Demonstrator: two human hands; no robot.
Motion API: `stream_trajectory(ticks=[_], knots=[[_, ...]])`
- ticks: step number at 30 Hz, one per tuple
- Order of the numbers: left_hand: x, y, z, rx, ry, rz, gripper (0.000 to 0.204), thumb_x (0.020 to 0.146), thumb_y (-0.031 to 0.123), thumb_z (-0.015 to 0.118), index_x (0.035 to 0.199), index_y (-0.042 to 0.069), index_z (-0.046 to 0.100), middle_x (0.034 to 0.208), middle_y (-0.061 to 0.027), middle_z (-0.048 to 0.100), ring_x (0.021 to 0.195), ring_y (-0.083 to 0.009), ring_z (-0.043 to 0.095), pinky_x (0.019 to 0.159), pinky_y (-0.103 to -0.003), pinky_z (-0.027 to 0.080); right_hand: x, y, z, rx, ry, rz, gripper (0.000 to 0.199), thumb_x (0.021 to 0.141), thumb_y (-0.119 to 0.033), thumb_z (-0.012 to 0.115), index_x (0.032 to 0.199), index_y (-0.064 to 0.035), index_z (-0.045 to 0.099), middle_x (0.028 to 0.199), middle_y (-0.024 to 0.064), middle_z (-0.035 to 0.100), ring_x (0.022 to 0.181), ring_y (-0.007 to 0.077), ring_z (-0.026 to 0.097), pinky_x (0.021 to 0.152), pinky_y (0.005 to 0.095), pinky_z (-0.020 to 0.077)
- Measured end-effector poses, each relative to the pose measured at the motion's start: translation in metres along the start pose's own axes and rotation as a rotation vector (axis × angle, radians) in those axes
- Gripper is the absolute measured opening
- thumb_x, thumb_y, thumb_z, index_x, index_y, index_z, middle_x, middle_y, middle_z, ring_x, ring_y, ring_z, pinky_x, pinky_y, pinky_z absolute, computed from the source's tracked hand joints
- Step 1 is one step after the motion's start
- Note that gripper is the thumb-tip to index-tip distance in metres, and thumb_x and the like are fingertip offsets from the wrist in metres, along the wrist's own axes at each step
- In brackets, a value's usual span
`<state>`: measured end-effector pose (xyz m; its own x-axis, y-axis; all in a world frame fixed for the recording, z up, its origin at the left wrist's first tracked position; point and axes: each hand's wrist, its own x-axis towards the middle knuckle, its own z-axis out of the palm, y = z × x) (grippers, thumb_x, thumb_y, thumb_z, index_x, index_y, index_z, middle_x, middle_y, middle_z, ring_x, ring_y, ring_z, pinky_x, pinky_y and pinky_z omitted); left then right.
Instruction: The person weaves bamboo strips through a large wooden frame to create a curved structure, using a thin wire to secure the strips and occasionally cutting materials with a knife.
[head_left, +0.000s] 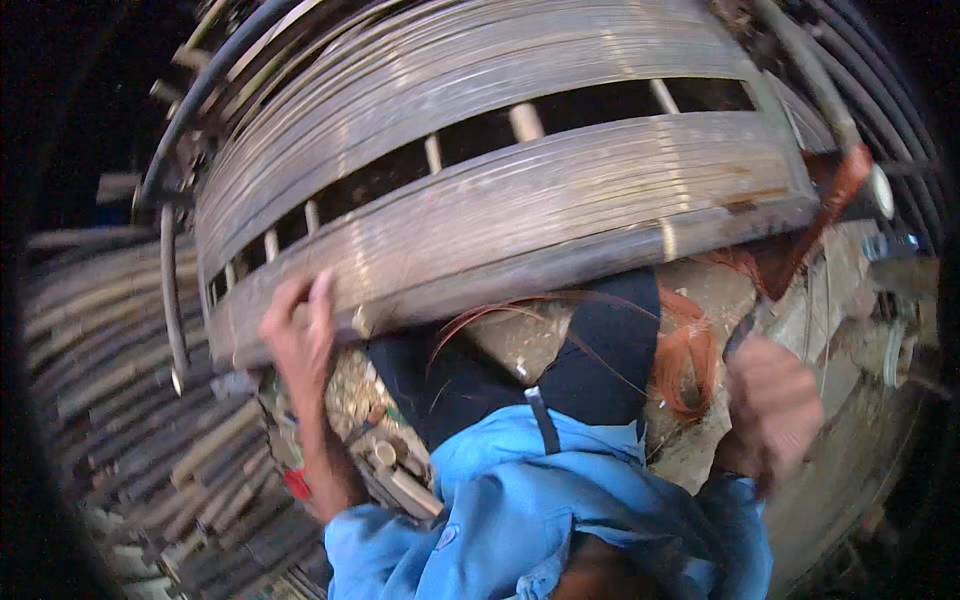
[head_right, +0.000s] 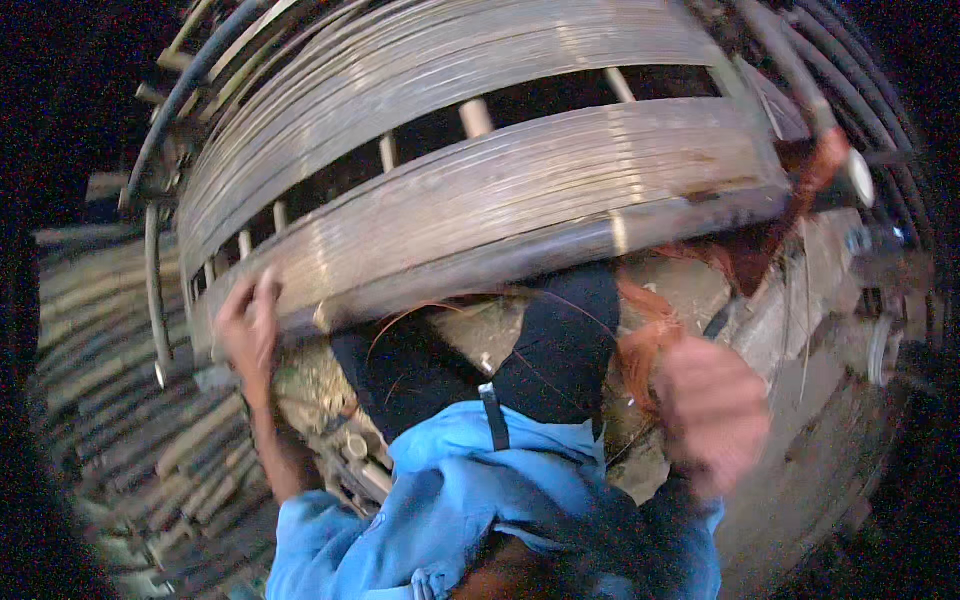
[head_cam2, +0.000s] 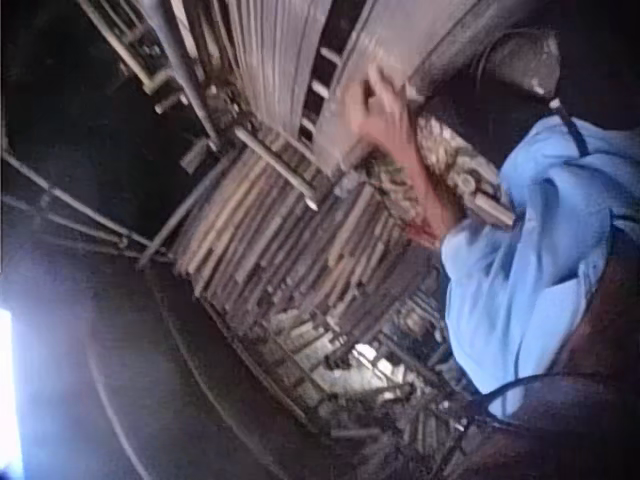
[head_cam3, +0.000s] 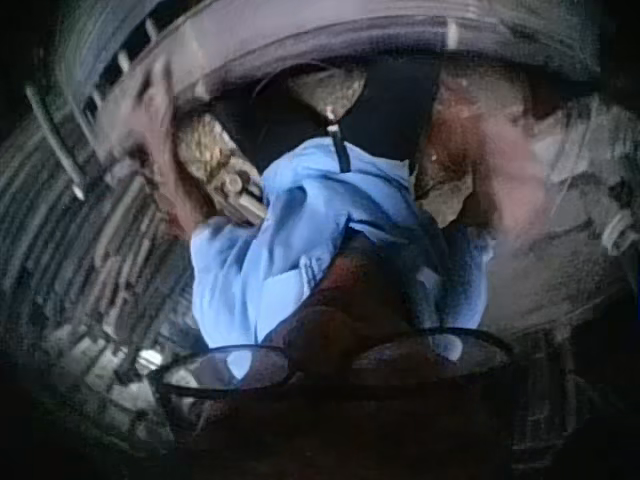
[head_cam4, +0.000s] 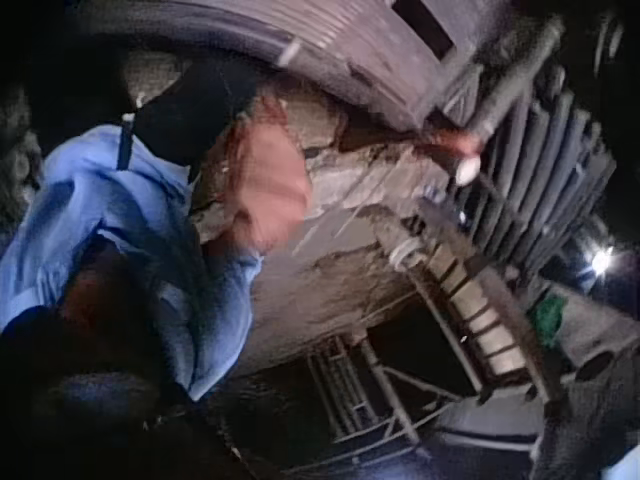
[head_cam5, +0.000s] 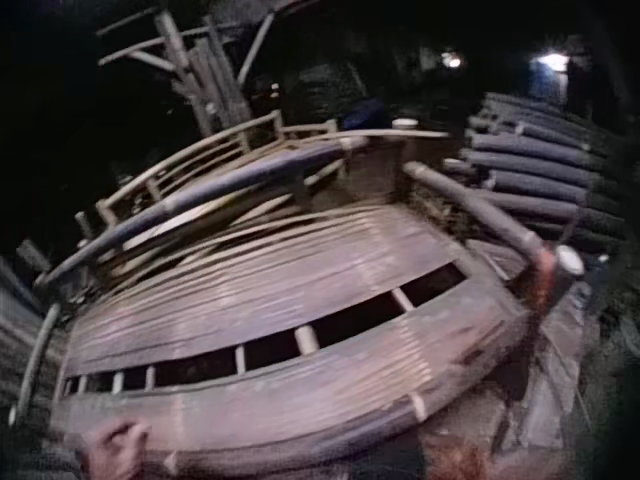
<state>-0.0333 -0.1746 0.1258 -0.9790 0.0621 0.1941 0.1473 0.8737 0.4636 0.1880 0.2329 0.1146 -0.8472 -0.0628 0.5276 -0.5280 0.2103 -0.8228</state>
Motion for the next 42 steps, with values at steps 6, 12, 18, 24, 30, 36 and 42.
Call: stream_trajectory(ticks=[6, 12, 18, 24, 30, 36, 42], knots=[[-0.030, -0.115, 0.108, 0.390, -0.034, 0.192, 0.060, 0.083, 0.058, 0.082, 0.083, -0.001, 0.071, 0.082, -0.0213, 0.069, 0.082, -0.0411, 0.066, 0.078, -0.052, 0.053, 0.030, -0.019, 0.026, -0.176, 0.046, -0.066, 0.044, 0.080, -0.050, 0.079, 0.071, -0.0080, 0.072, 0.067, 0.0048, 0.069, 0.065, 0.0196, 0.066, 0.078, 0.0372, 0.0506], [-0.053, -0.103, 0.120, 0.060, 0.074, 0.272, 0.020, 0.095, 0.020, 0.072, 0.092, 0.001, 0.073, 0.089, -0.0189, 0.071, 0.087, -0.0420, 0.065, 0.081, -0.052, 0.051, 0.090, 0.043, 0.104, -0.368, -0.160, 0.161, 0.029, 0.083, -0.028, 0.085, 0.096, -0.0025, 0.080, 0.090, 0.0109, 0.077, 0.085, 0.0294, 0.072, 0.085, 0.0437, 0.0539], [-0.062, -0.096, 0.014, -0.724, -0.654, -0.071, 0.022, 0.100, 0.020, 0.072, 0.101, -0.001, 0.077, 0.085, -0.0035, 0.073, 0.077, -0.0125, 0.063, 0.071, -0.033, 0.050, 0.133, 0.144, 0.226, -0.429, -0.346, -0.024, 0.054, 0.087, -0.030, 0.085, 0.134, -0.0076, 0.070, 0.128, 0.0140, 0.073, 0.116, 0.0310, 0.069, 0.107, 0.0433, 0.0512], [0.025, -0.182, -0.062, -0.497, -0.269, -0.227, 0.023, 0.097, 0.022, 0.077, 0.099, -0.001, 0.082, 0.076, 0.0019, 0.067, 0.071, -0.0055, 0.054, 0.065, -0.026, 0.043, 0.173, 0.196, 0.221, -0.092, -0.412, 0.163, 0.027, 0.098, -0.032, 0.076, 0.099, -0.0058, 0.083, 0.097, 0.0133, 0.078, 0.094, 0.0291, 0.075, 0.085, 0.0415, 0.0580], [0.140, -0.177, 0.063, 0.089, -0.108, 0.134, 0.024, 0.088, 0.030, 0.078, 0.101, 0.011, 0.084, 0.091, -0.0187, 0.077, 0.082, -0.0353, 0.075, 0.083, -0.043, 0.059, 0.216, 0.248, 0.182, -0.725, -0.195, 0.443, 0.037, 0.100, -0.037, 0.066, 0.108, -0.0043, 0.081, 0.097, 0.0245, 0.077, 0.091, 0.0445, 0.074, 0.089, 0.0498, 0.0570], [0.194, -0.074, 0.247, 0.152, -0.528, 0.163, 0.029, 0.092, 0.031, 0.076, 0.097, 0.003, 0.082, 0.100, -0.0255, 0.077, 0.098, -0.0458, 0.075, 0.082, -0.053, 0.060, 0.233, 0.305, 0.203, -0.701, -0.294, 0.738, 0.036, 0.096, -0.032, 0.063, 0.121, -0.0117, 0.078, 0.114, 0.0255, 0.076, 0.109, 0.0454, 0.072, 0.100, 0.0535, 0.0552], [0.192, -0.063, 0.266, -0.353, -0.797, -0.041, 0.023, 0.089, 0.022, 0.071, 0.086, 0.001, 0.079, 0.068, -0.0086, 0.066, 0.060, -0.0215, 0.056, 0.061, -0.043, 0.048, 0.237, 0.315, 0.194, -0.587, -0.380, 0.794, 0.034, 0.092, -0.032, 0.062, 0.107, -0.0084, 0.081, 0.109, 0.0267, 0.076, 0.106, 0.0440, 0.073, 0.095, 0.0522, 0.0568]])
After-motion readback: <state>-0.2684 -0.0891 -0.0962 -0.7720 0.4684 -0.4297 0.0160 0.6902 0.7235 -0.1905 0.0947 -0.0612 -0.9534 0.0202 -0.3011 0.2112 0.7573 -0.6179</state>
